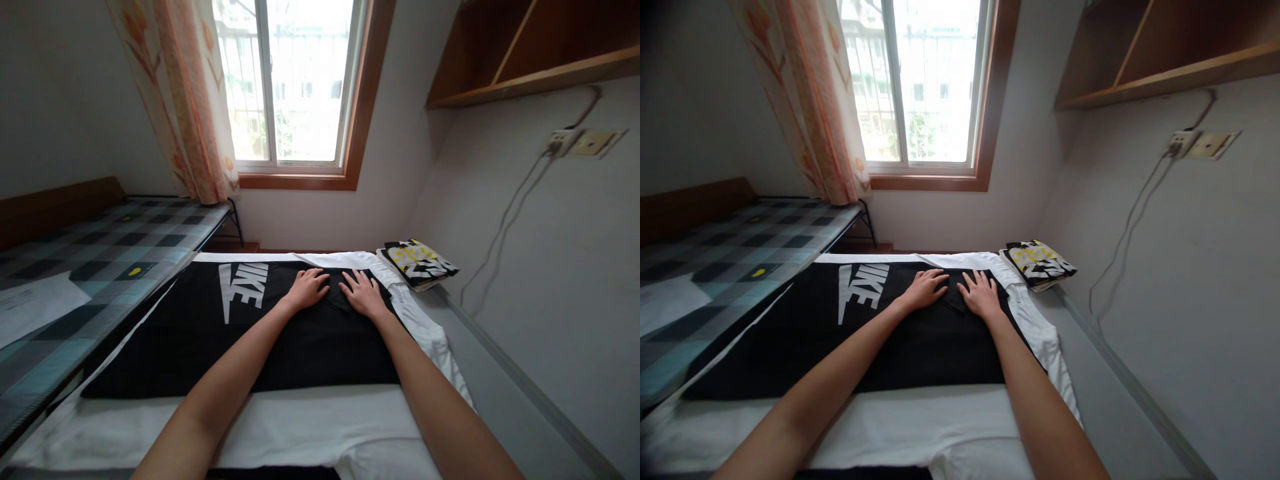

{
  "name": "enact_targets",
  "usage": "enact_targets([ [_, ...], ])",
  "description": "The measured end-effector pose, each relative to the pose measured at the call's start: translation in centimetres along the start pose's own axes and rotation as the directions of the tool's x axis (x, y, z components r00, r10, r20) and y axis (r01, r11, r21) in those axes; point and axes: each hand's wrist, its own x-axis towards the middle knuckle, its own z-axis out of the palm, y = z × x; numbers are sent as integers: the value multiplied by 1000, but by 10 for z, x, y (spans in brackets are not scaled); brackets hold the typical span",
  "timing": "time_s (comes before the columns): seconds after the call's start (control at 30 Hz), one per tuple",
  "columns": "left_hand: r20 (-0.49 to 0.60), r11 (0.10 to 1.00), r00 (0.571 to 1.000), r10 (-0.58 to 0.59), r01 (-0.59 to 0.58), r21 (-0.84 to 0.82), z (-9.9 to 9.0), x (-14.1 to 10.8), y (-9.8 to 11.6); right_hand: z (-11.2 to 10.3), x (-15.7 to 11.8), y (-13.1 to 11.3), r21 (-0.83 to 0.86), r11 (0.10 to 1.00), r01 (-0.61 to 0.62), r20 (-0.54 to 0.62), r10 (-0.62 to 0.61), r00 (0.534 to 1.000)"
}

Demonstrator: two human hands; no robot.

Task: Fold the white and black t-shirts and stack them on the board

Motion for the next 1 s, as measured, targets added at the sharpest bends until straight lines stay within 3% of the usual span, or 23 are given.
enact_targets([
  [0.13,85,999,996,-30,31,-17,0,0,-1,0,6,6,2,1000,-3,20,3,1000],
  [0.33,106,999,993,-50,49,9,2,1,-2,-1,9,5,-8,1000,-18,42,18,999],
  [0.5,70,998,996,-63,62,13,1,1,-5,-1,8,4,-15,1000,-17,35,18,999],
  [0.73,-39,980,980,-197,198,7,-6,3,-30,2,8,6,-12,1000,-11,26,11,1000],
  [0.9,-176,969,956,-236,244,24,-11,2,-31,1,2,4,30,999,25,-162,-20,987],
  [1.0,-183,965,952,-244,258,55,-11,1,-27,1,-1,3,55,996,64,-239,-49,970],
])
